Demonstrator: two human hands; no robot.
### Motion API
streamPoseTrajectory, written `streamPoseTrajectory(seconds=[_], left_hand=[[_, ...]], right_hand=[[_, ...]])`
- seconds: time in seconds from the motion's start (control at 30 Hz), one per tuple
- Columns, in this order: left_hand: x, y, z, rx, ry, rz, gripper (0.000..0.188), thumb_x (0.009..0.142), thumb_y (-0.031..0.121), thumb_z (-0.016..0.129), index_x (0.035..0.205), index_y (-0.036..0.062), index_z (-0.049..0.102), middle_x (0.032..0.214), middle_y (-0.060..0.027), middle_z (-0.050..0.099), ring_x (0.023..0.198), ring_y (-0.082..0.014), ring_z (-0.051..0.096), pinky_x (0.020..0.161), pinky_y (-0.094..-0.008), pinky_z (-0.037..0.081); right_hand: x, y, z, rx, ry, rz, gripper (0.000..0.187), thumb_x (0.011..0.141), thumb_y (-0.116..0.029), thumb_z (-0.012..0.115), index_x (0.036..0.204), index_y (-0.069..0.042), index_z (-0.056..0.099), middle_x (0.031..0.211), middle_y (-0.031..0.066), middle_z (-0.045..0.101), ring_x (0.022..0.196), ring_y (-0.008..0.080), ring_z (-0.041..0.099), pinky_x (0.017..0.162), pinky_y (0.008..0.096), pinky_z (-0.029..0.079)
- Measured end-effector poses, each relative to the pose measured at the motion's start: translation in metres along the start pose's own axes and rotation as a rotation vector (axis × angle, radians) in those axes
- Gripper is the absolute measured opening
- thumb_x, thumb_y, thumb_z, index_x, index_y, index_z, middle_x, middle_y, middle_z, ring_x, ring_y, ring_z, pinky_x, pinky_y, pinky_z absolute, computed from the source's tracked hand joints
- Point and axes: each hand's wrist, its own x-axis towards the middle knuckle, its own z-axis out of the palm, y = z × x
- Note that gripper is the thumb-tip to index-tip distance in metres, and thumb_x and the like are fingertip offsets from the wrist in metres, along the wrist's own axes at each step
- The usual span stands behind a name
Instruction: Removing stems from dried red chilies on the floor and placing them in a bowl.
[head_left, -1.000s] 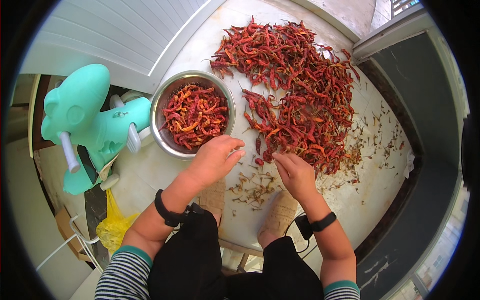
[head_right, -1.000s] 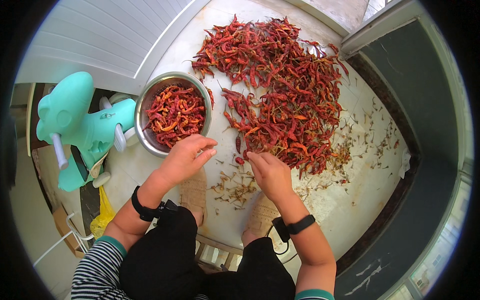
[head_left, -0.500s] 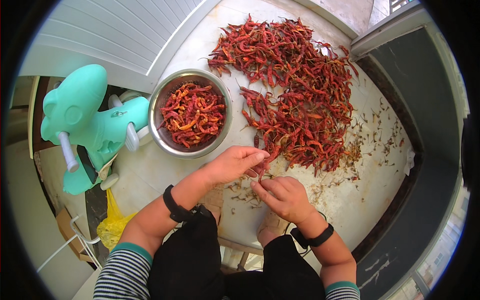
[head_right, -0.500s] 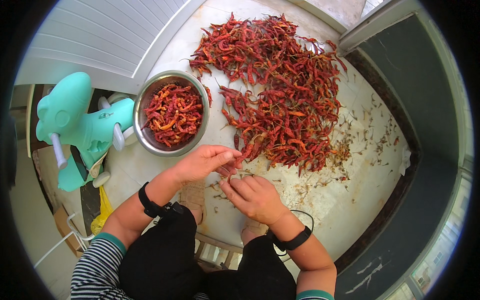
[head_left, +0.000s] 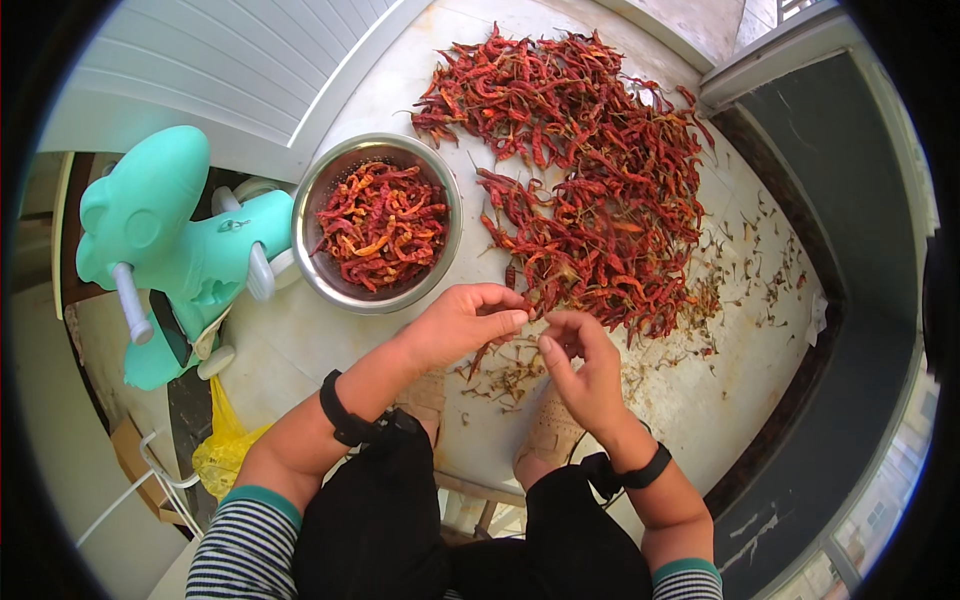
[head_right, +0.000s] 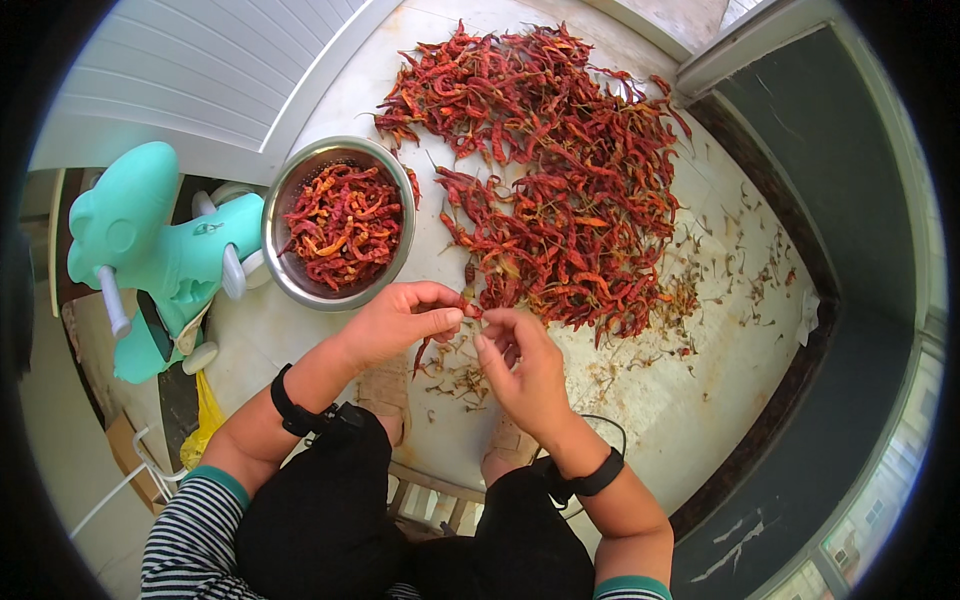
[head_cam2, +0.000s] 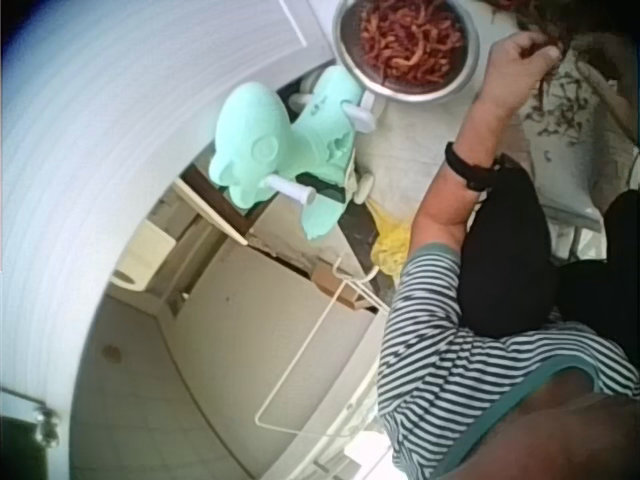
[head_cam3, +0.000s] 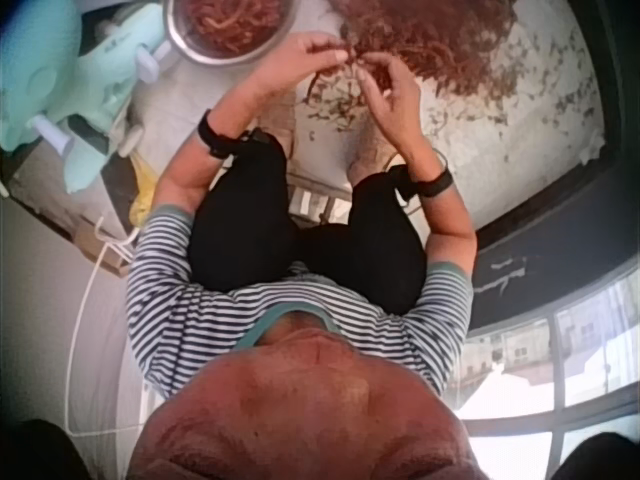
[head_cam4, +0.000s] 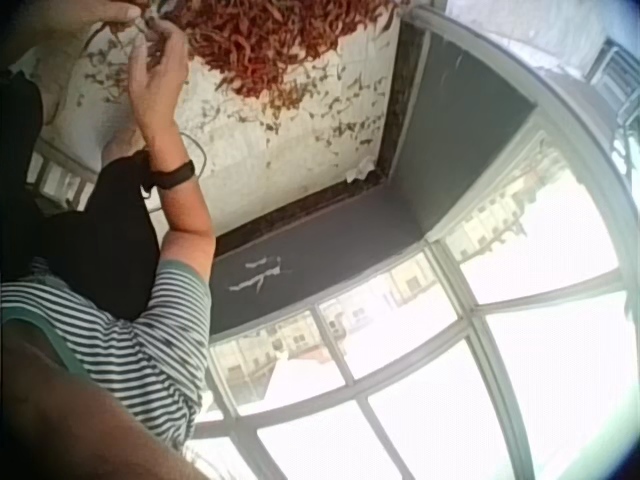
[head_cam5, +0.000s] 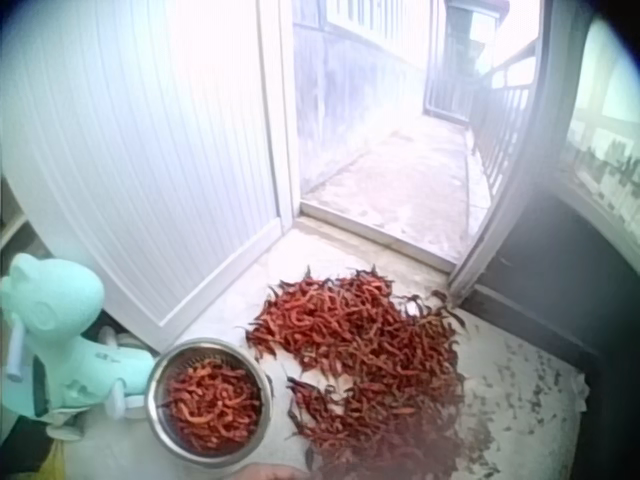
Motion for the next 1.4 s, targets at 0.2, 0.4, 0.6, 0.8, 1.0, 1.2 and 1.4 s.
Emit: streamPoseTrajectory(seconds=[0.2, 0.4, 0.6, 0.8, 1.0, 1.2, 1.4], left_hand=[[-0.003, -0.003, 0.01, 0.242, 0.013, 0.125, 0.018, 0.093, 0.012, 0.065, 0.107, 0.001, 0.064, 0.09, 0.0015, 0.063, 0.081, -0.0042, 0.056, 0.071, -0.0212, 0.048], [-0.001, -0.005, 0.013, 0.074, 0.001, 0.089, 0.019, 0.094, 0.012, 0.065, 0.109, 0.0008, 0.063, 0.091, 0.0017, 0.063, 0.079, -0.0033, 0.056, 0.069, -0.0206, 0.048], [-0.003, -0.001, 0.014, 0.154, 0.008, 0.129, 0.019, 0.095, 0.013, 0.064, 0.11, 0.001, 0.063, 0.092, 0.0023, 0.062, 0.079, -0.0027, 0.054, 0.069, -0.0188, 0.046], [-0.006, 0.005, 0.014, 0.477, 0.024, 0.351, 0.01, 0.089, 0.01, 0.067, 0.096, 0.002, 0.067, 0.086, -0.0015, 0.062, 0.076, -0.0099, 0.056, 0.069, -0.0256, 0.046], [-0.006, 0.006, 0.009, 0.503, -0.092, 0.445, 0.007, 0.086, 0.007, 0.068, 0.092, 0.0028, 0.068, 0.084, -0.0055, 0.061, 0.079, -0.0166, 0.057, 0.073, -0.0288, 0.047], [-0.005, 0.004, 0.004, 0.43, -0.191, 0.454, 0.006, 0.086, 0.005, 0.067, 0.091, 0.0027, 0.069, 0.086, -0.0056, 0.063, 0.082, -0.0162, 0.058, 0.076, -0.0292, 0.047], [-0.004, 0.0, -0.004, 0.045, -0.097, 0.047, 0.014, 0.095, 0.011, 0.06, 0.104, 0.0004, 0.064, 0.089, -0.0037, 0.064, 0.077, -0.0114, 0.058, 0.072, -0.0266, 0.049]], right_hand=[[0.01, -0.001, -0.005, 0.477, -0.002, 0.324, 0.019, 0.095, -0.016, 0.064, 0.11, -0.004, 0.062, 0.091, -0.0015, 0.06, 0.075, 0.0048, 0.055, 0.067, 0.0199, 0.045], [0.011, -0.001, -0.006, 0.545, -0.021, 0.341, 0.015, 0.096, -0.017, 0.063, 0.105, -0.006, 0.065, 0.085, -0.0032, 0.06, 0.075, 0.0038, 0.055, 0.064, 0.0188, 0.044], [0.011, -0.004, -0.004, 0.563, -0.011, 0.33, 0.015, 0.096, -0.018, 0.063, 0.104, -0.006, 0.064, 0.083, -0.0025, 0.06, 0.075, 0.0042, 0.055, 0.065, 0.0195, 0.044], [0.012, 0.004, -0.008, 0.671, -0.131, 0.364, 0.017, 0.097, -0.022, 0.061, 0.101, -0.006, 0.063, 0.081, -0.0017, 0.06, 0.072, 0.0058, 0.055, 0.066, 0.0211, 0.045], [0.015, 0.01, -0.017, 0.945, -0.277, 0.581, 0.016, 0.097, -0.022, 0.061, 0.098, -0.006, 0.061, 0.081, 0.0003, 0.061, 0.069, 0.0102, 0.057, 0.064, 0.0227, 0.044], [0.016, 0.014, -0.021, 1.135, -0.424, 0.63, 0.014, 0.096, -0.02, 0.06, 0.097, -0.006, 0.061, 0.081, 0.0002, 0.061, 0.069, 0.0104, 0.056, 0.063, 0.0228, 0.043], [0.015, 0.012, -0.024, 0.993, -0.4, 0.663, 0.017, 0.098, -0.023, 0.058, 0.095, -0.007, 0.061, 0.081, -0.0012, 0.059, 0.07, 0.0102, 0.054, 0.063, 0.0231, 0.042]])
